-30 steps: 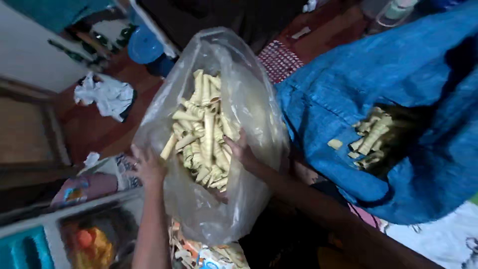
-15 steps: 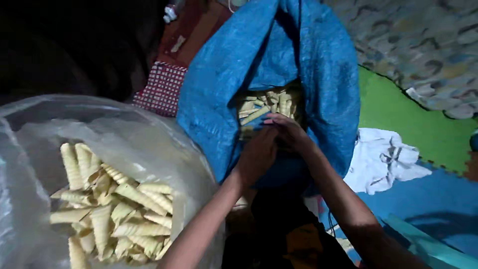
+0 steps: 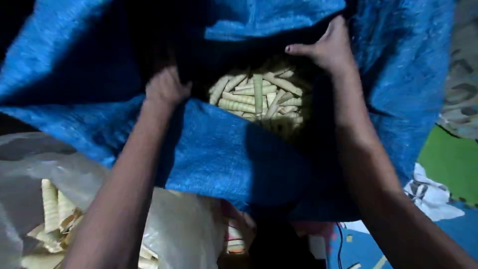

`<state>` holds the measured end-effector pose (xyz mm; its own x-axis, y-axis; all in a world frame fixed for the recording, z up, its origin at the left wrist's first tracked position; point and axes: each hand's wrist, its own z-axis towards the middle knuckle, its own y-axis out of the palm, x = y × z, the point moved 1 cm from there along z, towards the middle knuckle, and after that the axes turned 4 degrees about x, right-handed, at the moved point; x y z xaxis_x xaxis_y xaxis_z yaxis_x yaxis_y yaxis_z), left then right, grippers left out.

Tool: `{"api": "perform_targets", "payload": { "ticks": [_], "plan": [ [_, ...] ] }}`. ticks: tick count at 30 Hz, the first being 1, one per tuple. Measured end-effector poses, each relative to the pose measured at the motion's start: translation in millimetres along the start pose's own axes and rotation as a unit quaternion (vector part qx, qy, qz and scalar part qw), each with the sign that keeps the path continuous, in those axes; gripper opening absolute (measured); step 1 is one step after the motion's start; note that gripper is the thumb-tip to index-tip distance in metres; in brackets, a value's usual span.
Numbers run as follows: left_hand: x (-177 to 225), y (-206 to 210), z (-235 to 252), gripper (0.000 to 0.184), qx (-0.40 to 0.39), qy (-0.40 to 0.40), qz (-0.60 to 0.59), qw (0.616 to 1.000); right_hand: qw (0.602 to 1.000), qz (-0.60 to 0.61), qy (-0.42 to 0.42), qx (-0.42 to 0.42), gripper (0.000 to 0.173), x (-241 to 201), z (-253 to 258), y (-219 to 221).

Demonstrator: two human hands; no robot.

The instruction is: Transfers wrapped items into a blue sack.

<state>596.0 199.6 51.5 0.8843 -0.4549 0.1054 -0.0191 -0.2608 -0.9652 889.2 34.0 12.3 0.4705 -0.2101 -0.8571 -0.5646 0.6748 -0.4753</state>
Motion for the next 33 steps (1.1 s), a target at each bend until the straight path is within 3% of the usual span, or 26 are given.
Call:
{"api": "perform_targets", "payload": {
  "ticks": [2,4,5,8,10,11,13,14,16,17,18,20,21,22,26,27,29,31,33],
  "plan": [
    [-2,48,-10,0.076,-0.020,0.063,0.077,0.995,0.994,-0.098,0.048,0.006,0.073,14,-17,15],
    [13,100,-27,0.096,-0.070,0.123,0.106,0.984,0.985,-0.148,0.076,-0.043,0.055,31,-36,34],
    [25,120,-35,0.090,-0.134,0.137,0.093,0.977,0.981,-0.156,0.074,-0.087,0.050,43,-42,45],
    [60,154,-48,0.046,-0.327,0.150,0.083,0.929,0.974,-0.140,0.035,-0.173,0.046,72,-49,78],
    [51,178,-56,0.036,-0.383,0.140,0.056,0.911,0.962,-0.173,0.024,-0.212,0.046,73,-46,97],
    [38,187,-64,0.035,-0.397,0.124,0.063,0.907,0.943,-0.216,0.036,-0.252,0.047,66,-45,101],
    [15,175,-80,0.048,-0.474,0.086,0.145,0.864,0.904,-0.255,0.099,-0.329,0.046,53,-49,101],
    [-2,173,-86,0.054,-0.501,0.078,0.183,0.842,0.906,-0.240,0.115,-0.330,0.044,57,-55,102],
    [-34,171,-86,0.050,-0.526,0.050,0.212,0.822,0.915,-0.209,0.132,-0.318,0.045,65,-60,114],
    [-45,170,-76,0.047,-0.517,0.027,0.176,0.837,0.915,-0.203,0.141,-0.319,0.046,66,-59,120],
    [-54,171,-64,0.046,-0.471,-0.007,0.093,0.877,0.913,-0.200,0.146,-0.323,0.048,66,-60,126],
    [-53,169,-45,0.047,-0.284,-0.065,-0.097,0.952,0.893,-0.216,0.158,-0.360,0.049,48,-65,132],
    [-44,168,-37,0.059,-0.213,-0.087,-0.159,0.960,0.859,-0.246,0.181,-0.411,0.051,25,-66,127],
    [-32,170,-32,0.068,-0.167,-0.105,-0.200,0.960,0.815,-0.277,0.203,-0.466,0.053,1,-65,122],
    [5,214,-23,0.113,-0.153,-0.177,-0.174,0.957,0.829,-0.317,0.091,-0.452,0.078,52,-70,165],
    [9,221,-24,0.112,-0.137,-0.203,-0.184,0.952,0.823,-0.324,0.090,-0.459,0.082,52,-71,171],
    [7,225,-30,0.092,-0.107,-0.254,-0.222,0.935,0.818,-0.328,0.094,-0.463,0.085,46,-76,182],
    [5,228,-34,0.074,-0.119,-0.284,-0.235,0.922,0.831,-0.320,0.096,-0.446,0.090,41,-80,194],
    [4,228,-34,0.071,-0.137,-0.298,-0.229,0.917,0.839,-0.315,0.114,-0.429,0.090,43,-81,206]
  ]
}}
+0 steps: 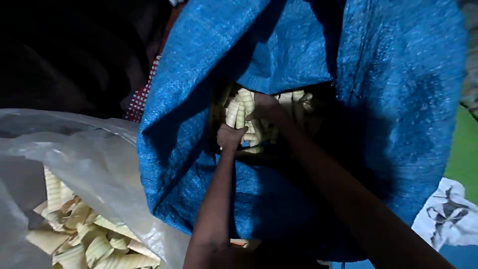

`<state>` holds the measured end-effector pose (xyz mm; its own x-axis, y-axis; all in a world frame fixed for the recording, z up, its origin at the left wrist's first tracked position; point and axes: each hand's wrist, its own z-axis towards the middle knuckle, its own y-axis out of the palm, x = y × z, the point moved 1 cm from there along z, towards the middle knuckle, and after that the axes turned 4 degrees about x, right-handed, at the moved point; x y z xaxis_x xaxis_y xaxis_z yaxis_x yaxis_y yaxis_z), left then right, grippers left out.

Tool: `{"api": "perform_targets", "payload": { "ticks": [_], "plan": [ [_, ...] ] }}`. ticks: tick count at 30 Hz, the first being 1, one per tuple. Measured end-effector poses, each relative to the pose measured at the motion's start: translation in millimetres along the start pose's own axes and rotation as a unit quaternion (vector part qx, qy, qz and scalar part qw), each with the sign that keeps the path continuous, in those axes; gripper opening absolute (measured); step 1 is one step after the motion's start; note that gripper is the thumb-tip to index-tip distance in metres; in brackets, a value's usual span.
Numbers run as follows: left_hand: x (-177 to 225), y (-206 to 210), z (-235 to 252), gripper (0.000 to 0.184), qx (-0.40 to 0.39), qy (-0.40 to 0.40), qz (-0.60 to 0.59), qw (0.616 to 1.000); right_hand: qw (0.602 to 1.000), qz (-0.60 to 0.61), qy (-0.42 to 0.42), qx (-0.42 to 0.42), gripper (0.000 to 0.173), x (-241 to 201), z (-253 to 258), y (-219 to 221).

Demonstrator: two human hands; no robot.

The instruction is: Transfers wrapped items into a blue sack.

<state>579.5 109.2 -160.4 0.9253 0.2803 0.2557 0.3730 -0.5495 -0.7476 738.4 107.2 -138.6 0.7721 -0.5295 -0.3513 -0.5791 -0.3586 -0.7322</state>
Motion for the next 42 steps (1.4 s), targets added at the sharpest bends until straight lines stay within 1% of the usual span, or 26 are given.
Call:
{"api": "perform_targets", "payload": {
  "ticks": [2,4,5,7,8,11,13,15,17,18,20,21,23,25,27,28,29,30,32,34,35,36,38,39,40,42],
  "plan": [
    [-1,-1,-1,0.068,-0.010,-0.008,0.001,1.000,0.999,0.027,0.021,-0.007,0.087,-4,1,3],
    [2,-2,-3,0.064,-0.022,0.029,-0.037,0.999,0.995,0.103,0.016,0.002,0.088,4,-1,6],
    [4,-2,-6,0.059,-0.044,0.060,-0.062,0.995,0.984,0.176,0.007,0.004,0.086,13,-3,11],
    [6,2,-11,0.048,-0.088,0.116,-0.128,0.981,0.938,0.345,-0.006,-0.020,0.079,33,-17,21],
    [4,5,-11,0.047,-0.106,0.132,-0.167,0.971,0.922,0.386,-0.005,-0.029,0.077,39,-26,23],
    [-16,13,-13,0.054,-0.136,0.160,-0.263,0.942,0.939,0.344,-0.012,-0.004,0.081,46,-49,25],
    [-34,6,-30,0.055,-0.143,0.221,-0.306,0.915,0.945,0.326,0.012,0.008,0.089,46,-77,20],
    [-41,-16,-63,0.059,-0.136,0.289,-0.333,0.887,0.935,0.352,0.049,-0.002,0.089,44,-116,10],
    [-43,-46,-104,0.070,-0.109,0.353,-0.325,0.871,0.911,0.407,0.059,0.006,0.082,47,-156,3],
    [-49,-58,-125,0.071,-0.089,0.381,-0.324,0.862,0.894,0.446,0.040,0.011,0.077,50,-177,-1],
    [-72,-79,-167,0.059,-0.048,0.443,-0.360,0.820,0.843,0.535,-0.029,0.041,0.065,55,-217,-7],
    [-90,-92,-189,0.052,-0.027,0.475,-0.398,0.784,0.802,0.588,-0.069,0.074,0.055,54,-234,-9],
    [-128,-135,-234,0.041,0.045,0.499,-0.489,0.714,0.694,0.688,-0.138,0.160,0.034,34,-263,-11],
    [-185,-179,-266,0.045,0.198,0.455,-0.555,0.667,0.606,0.738,-0.197,0.223,0.026,-5,-276,-16],
    [-251,-210,-291,0.051,0.344,0.368,-0.585,0.636,0.585,0.741,-0.244,0.222,0.022,-60,-287,-16],
    [-282,-222,-301,0.052,0.407,0.326,-0.572,0.633,0.578,0.747,-0.269,0.188,0.021,-88,-291,-10],
    [-309,-232,-308,0.052,0.455,0.281,-0.543,0.647,0.588,0.737,-0.301,0.144,0.027,-116,-295,1],
    [-332,-242,-312,0.056,0.484,0.240,-0.503,0.675,0.602,0.720,-0.330,0.102,0.033,-145,-297,13],
    [-361,-260,-310,0.069,0.505,0.136,-0.382,0.762,0.651,0.677,-0.342,0.036,0.041,-206,-304,43],
    [-363,-271,-297,0.081,0.470,-0.007,-0.246,0.848,0.749,0.604,-0.262,-0.074,0.061,-253,-307,82],
    [-363,-276,-285,0.084,0.425,-0.047,-0.219,0.877,0.787,0.562,-0.223,-0.123,0.076,-270,-304,106],
    [-365,-279,-271,0.085,0.388,-0.063,-0.189,0.900,0.809,0.531,-0.195,-0.159,0.087,-281,-298,126],
    [-360,-281,-253,0.091,0.386,-0.033,-0.128,0.913,0.814,0.522,-0.173,-0.190,0.090,-279,-297,134],
    [-351,-278,-249,0.092,0.402,0.000,-0.113,0.908,0.799,0.534,-0.190,-0.200,0.085,-265,-300,127],
    [-337,-271,-248,0.090,0.421,0.038,-0.102,0.900,0.775,0.547,-0.228,-0.220,0.081,-239,-304,118],
    [-296,-250,-243,0.082,0.444,0.135,-0.086,0.882,0.704,0.554,-0.351,-0.272,0.072,-172,-305,98]
  ]
}}
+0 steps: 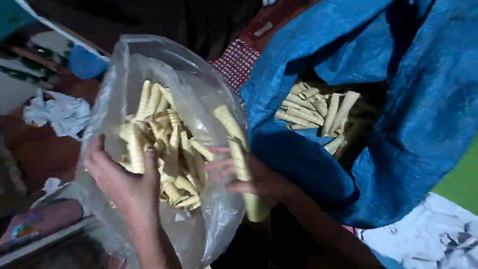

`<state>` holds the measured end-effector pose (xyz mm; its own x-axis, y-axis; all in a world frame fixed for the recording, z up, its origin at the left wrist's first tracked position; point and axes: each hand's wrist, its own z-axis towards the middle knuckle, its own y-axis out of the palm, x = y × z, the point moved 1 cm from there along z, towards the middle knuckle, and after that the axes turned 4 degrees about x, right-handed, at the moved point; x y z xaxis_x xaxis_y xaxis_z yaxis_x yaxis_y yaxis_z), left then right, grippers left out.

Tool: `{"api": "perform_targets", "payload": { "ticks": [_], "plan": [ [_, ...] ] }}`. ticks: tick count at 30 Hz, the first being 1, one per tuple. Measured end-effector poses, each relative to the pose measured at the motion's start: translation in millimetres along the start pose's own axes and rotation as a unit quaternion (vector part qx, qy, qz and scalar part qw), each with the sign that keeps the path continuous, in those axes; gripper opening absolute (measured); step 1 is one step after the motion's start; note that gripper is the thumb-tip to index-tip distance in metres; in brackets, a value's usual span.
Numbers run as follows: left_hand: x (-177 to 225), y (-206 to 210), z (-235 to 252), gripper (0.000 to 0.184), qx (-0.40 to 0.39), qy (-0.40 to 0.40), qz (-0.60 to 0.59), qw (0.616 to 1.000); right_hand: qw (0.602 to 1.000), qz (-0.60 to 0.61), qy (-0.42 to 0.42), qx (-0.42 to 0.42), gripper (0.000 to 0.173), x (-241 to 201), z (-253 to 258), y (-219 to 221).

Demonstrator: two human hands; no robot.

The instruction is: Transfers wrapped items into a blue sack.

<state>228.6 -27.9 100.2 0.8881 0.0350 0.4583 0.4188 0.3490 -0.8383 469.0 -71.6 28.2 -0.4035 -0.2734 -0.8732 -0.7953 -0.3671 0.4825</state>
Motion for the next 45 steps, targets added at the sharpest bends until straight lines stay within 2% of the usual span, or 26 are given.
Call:
{"api": "perform_targets", "payload": {
  "ticks": [1,2,3,4,6,7,8,10,12,14,16,19,21,23,25,27,30,31,34,36,38,40,41,43,45],
  "plan": [
    [22,18,-4,0.077,-0.007,0.052,-0.024,0.998,0.999,0.029,-0.024,-0.035,0.066,-3,-27,-28],
    [43,40,-8,0.071,-0.032,0.107,-0.053,0.992,0.998,0.058,-0.021,-0.014,0.061,-7,-54,-56],
    [62,65,-11,0.068,-0.075,0.165,-0.074,0.981,0.995,0.075,-0.005,0.066,0.056,-11,-80,-83],
    [80,92,-14,0.066,-0.133,0.220,-0.076,0.963,0.980,0.068,0.014,0.186,0.052,-13,-101,-108],
    [105,138,-14,0.074,-0.243,0.290,-0.021,0.925,0.905,-0.011,0.052,0.421,0.049,-15,-123,-150],
    [111,152,-14,0.082,-0.280,0.286,0.020,0.916,0.860,-0.045,0.075,0.502,0.046,-14,-127,-169],
    [114,161,-13,0.086,-0.303,0.259,0.046,0.916,0.826,-0.079,0.097,0.550,0.044,-12,-130,-186],
    [108,168,-14,0.086,-0.304,0.178,0.069,0.933,0.805,-0.159,0.138,0.555,0.044,-10,-130,-212],
    [97,164,-18,0.077,-0.279,0.113,0.072,0.951,0.814,-0.255,0.167,0.494,0.046,-11,-119,-233],
    [88,155,-22,0.066,-0.276,0.040,0.081,0.957,0.806,-0.341,0.205,0.438,0.054,-13,-90,-259],
    [82,151,-26,0.057,-0.279,-0.017,0.099,0.955,0.768,-0.417,0.270,0.404,0.065,-16,-50,-275],
    [80,159,-28,0.035,-0.316,-0.025,0.129,0.939,0.694,-0.517,0.336,0.370,0.071,5,-6,-299],
    [77,170,-27,0.036,-0.343,-0.043,0.139,0.928,0.658,-0.562,0.350,0.359,0.080,29,1,-317],
    [73,173,-23,0.036,-0.346,-0.052,0.118,0.929,0.636,-0.598,0.341,0.349,0.078,53,-2,-332],
    [63,165,-21,0.035,-0.325,-0.047,0.067,0.942,0.634,-0.612,0.311,0.356,0.066,66,-11,-335],
    [48,135,-20,0.031,-0.280,-0.041,0.040,0.958,0.647,-0.614,0.281,0.354,0.064,64,-21,-336],
    [20,69,-15,0.037,-0.193,-0.060,0.086,0.975,0.670,-0.610,0.255,0.338,0.079,56,-36,-346],
    [10,54,-11,0.038,-0.180,-0.074,0.124,0.973,0.675,-0.604,0.255,0.338,0.080,54,-38,-347],
    [-10,44,0,0.042,-0.148,-0.143,0.253,0.945,0.678,-0.586,0.284,0.340,0.060,46,-37,-339],
    [18,54,1,0.049,-0.090,-0.111,0.284,0.948,0.689,-0.565,0.278,0.359,0.047,37,-44,-331],
    [96,80,-8,0.047,-0.090,0.017,0.171,0.981,0.714,-0.507,0.212,0.434,0.047,24,-58,-318],
    [174,131,-33,0.036,-0.165,0.153,0.028,0.974,0.703,-0.434,0.144,0.545,0.053,23,-74,-306],
    [199,166,-48,0.032,-0.229,0.201,-0.021,0.952,0.691,-0.386,0.120,0.600,0.054,29,-82,-298],
    [227,245,-70,0.037,-0.372,0.264,-0.069,0.887,0.685,-0.262,0.114,0.670,0.049,43,-94,-283],
    [238,327,-78,0.045,-0.466,0.291,-0.035,0.835,0.694,-0.213,0.174,0.665,0.050,50,-96,-288]
  ]
}}
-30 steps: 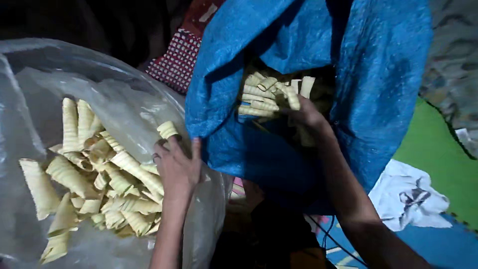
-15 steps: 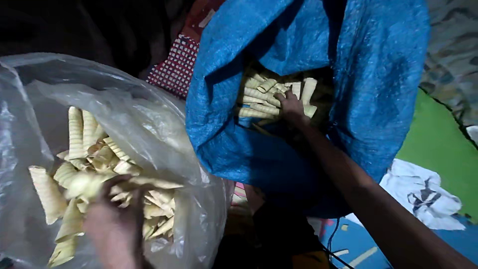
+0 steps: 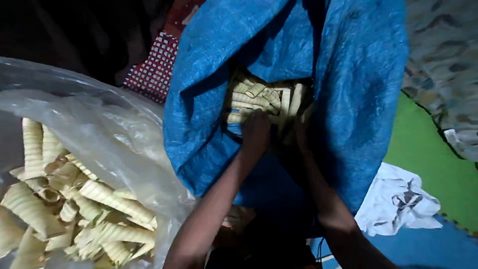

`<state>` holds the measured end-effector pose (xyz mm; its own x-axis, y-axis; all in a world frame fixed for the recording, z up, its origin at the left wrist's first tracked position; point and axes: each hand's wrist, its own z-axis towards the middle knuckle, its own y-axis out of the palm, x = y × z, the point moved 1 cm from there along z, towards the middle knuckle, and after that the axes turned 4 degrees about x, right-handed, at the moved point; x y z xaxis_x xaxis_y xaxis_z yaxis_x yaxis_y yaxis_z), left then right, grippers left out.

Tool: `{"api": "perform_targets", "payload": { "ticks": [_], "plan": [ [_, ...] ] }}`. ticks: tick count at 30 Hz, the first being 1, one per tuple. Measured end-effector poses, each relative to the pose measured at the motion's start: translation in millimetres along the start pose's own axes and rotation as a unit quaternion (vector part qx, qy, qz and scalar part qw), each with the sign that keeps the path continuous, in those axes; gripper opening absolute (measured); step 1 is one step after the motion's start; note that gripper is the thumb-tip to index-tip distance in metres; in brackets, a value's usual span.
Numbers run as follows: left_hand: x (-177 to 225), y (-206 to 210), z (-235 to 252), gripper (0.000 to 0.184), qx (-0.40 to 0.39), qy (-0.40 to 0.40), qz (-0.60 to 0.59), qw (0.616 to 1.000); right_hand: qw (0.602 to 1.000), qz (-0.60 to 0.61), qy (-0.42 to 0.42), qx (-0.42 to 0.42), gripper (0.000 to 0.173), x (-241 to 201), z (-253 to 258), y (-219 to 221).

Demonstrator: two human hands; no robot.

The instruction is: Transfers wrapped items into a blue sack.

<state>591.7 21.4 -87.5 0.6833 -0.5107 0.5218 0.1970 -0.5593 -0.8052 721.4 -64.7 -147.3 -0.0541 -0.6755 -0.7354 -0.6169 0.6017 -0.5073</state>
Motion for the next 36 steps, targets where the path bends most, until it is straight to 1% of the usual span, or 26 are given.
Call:
{"api": "perform_targets", "payload": {
  "ticks": [1,2,5,6,7,8,10,11,13,14,15,17,18,19,20,22,24,26,27,29,30,31,32,33,35,36],
  "plan": [
    [-11,21,27,0.046,-0.028,0.002,0.017,0.999,1.000,-0.015,0.004,-0.017,0.051,3,10,3],
    [-23,39,49,0.043,-0.039,0.003,0.038,0.998,0.999,-0.035,-0.001,-0.029,0.055,2,20,5],
    [-52,73,91,0.035,-0.069,-0.032,0.086,0.993,0.987,-0.151,-0.029,-0.036,0.075,-1,49,16],
    [-59,78,98,0.035,-0.080,-0.053,0.071,0.993,0.986,-0.162,-0.029,-0.031,0.086,0,54,19],
    [-62,81,102,0.035,-0.084,-0.073,0.047,0.993,0.989,-0.145,-0.027,-0.020,0.094,5,59,22],
    [-64,82,102,0.036,-0.086,-0.076,0.038,0.993,0.993,-0.119,-0.026,-0.008,0.100,8,60,26],
    [-67,85,101,0.029,-0.090,-0.014,0.075,0.993,0.997,-0.080,-0.007,0.001,0.101,6,54,31],
    [-68,83,99,0.029,-0.105,0.005,0.088,0.991,0.997,-0.078,0.006,-0.008,0.099,2,49,30],
    [-70,77,94,0.034,-0.151,-0.012,0.101,0.983,0.994,-0.095,0.027,-0.038,0.099,-9,42,26],
    [-73,76,92,0.037,-0.161,-0.024,0.104,0.981,0.992,-0.111,0.029,-0.055,0.102,-12,40,21],
    [-76,78,89,0.041,-0.161,-0.029,0.104,0.981,0.989,-0.126,0.011,-0.071,0.103,-16,35,14],
    [-79,79,86,0.050,-0.151,-0.032,0.098,0.983,0.978,-0.171,-0.053,-0.104,0.105,-22,19,-12],
    [-79,79,83,0.048,-0.144,-0.037,0.092,0.985,0.969,-0.202,-0.076,-0.119,0.105,-25,10,-28],
    [-79,79,80,0.042,-0.137,-0.046,0.091,0.985,0.961,-0.220,-0.091,-0.143,0.103,-31,1,-45],
    [-79,79,75,0.035,-0.127,-0.055,0.090,0.986,0.958,-0.202,-0.092,-0.183,0.099,-37,-7,-62],
    [-83,78,64,0.030,-0.117,-0.038,0.096,0.988,0.959,-0.070,-0.078,-0.265,0.083,-41,-24,-94],
    [-88,74,56,0.033,-0.107,0.025,0.070,0.992,0.945,0.078,-0.040,-0.314,0.067,-41,-45,-115],
    [-80,54,47,0.044,-0.137,0.059,0.045,0.988,0.932,0.186,0.002,-0.311,0.050,-39,-67,-128],
    [-73,42,40,0.052,-0.138,0.073,0.016,0.988,0.926,0.217,0.020,-0.309,0.044,-35,-76,-132],
    [-64,24,24,0.067,-0.082,0.121,-0.045,0.988,0.895,0.285,0.019,-0.344,0.038,-25,-88,-142],
    [-59,15,13,0.067,-0.030,0.154,-0.078,0.984,0.879,0.300,-0.005,-0.371,0.041,-21,-95,-147],
    [-56,8,-1,0.061,0.047,0.202,-0.112,0.972,0.869,0.296,-0.044,-0.394,0.048,-20,-102,-153],
    [-50,-1,-16,0.055,0.116,0.230,-0.144,0.956,0.871,0.276,-0.092,-0.397,0.056,-23,-111,-158],
    [-42,-15,-35,0.051,0.164,0.233,-0.179,0.942,0.884,0.244,-0.141,-0.373,0.064,-28,-119,-162],
    [-26,-47,-83,0.051,0.227,0.193,-0.273,0.915,0.920,0.182,-0.226,-0.262,0.078,-38,-137,-165],
    [-22,-60,-107,0.051,0.258,0.167,-0.329,0.893,0.928,0.169,-0.257,-0.212,0.085,-44,-145,-163]
  ]
}}
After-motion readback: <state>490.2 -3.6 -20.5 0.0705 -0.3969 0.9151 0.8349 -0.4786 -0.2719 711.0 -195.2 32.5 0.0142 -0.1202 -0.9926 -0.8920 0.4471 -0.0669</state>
